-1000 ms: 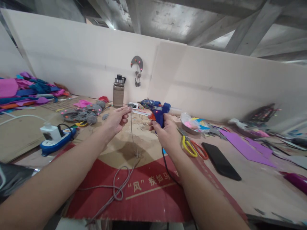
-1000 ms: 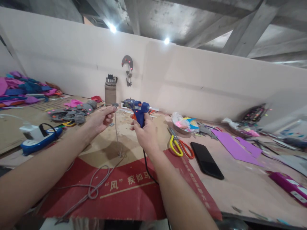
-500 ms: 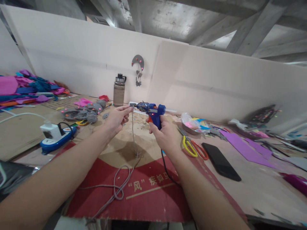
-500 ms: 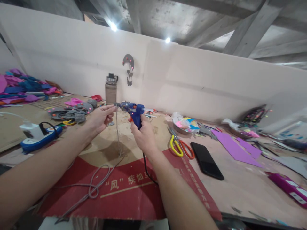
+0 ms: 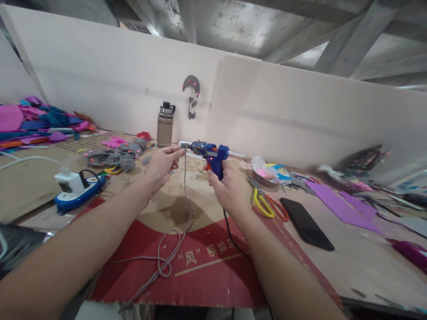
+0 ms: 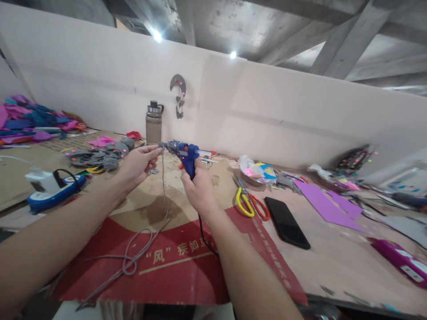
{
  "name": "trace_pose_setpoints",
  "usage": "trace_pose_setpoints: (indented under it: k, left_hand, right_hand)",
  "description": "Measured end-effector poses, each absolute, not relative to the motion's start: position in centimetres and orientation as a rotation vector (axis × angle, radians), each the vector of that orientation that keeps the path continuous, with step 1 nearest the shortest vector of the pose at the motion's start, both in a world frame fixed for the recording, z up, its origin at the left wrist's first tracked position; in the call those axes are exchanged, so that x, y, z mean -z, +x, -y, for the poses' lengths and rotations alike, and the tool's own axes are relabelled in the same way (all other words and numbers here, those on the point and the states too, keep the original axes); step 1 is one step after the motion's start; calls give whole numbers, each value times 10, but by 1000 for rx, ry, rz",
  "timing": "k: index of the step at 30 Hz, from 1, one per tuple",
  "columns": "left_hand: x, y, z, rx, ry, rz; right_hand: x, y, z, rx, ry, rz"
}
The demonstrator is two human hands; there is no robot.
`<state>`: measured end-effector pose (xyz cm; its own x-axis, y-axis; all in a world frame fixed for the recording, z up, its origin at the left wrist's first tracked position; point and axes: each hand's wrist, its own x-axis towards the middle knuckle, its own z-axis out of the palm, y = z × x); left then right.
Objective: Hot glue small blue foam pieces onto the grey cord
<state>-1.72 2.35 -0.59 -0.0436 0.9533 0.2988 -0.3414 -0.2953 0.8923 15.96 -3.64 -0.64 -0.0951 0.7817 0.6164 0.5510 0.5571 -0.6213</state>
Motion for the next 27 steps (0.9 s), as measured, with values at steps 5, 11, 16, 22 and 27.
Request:
trace_pose_setpoints:
  k: [5, 11, 16, 22, 27]
  left_hand:
    - [6, -17, -24, -1556, 1151, -768]
    - [6, -16, -22, -1552, 1168, -757]
    - [5, -16, -22, -1542, 1147, -764]
    - [5, -16, -22, -1539, 1144, -760]
    - [6, -17, -23, -1518, 1163, -743]
  right_hand:
    - [11, 160, 34, -306, -1098, 1776]
    - [11, 160, 34, -288, -1111, 1756]
    - [8, 159, 36, -283, -1132, 1771]
    - [10, 159, 34, -310, -1113, 1759]
    - [10, 159, 34, -327, -1105, 1750]
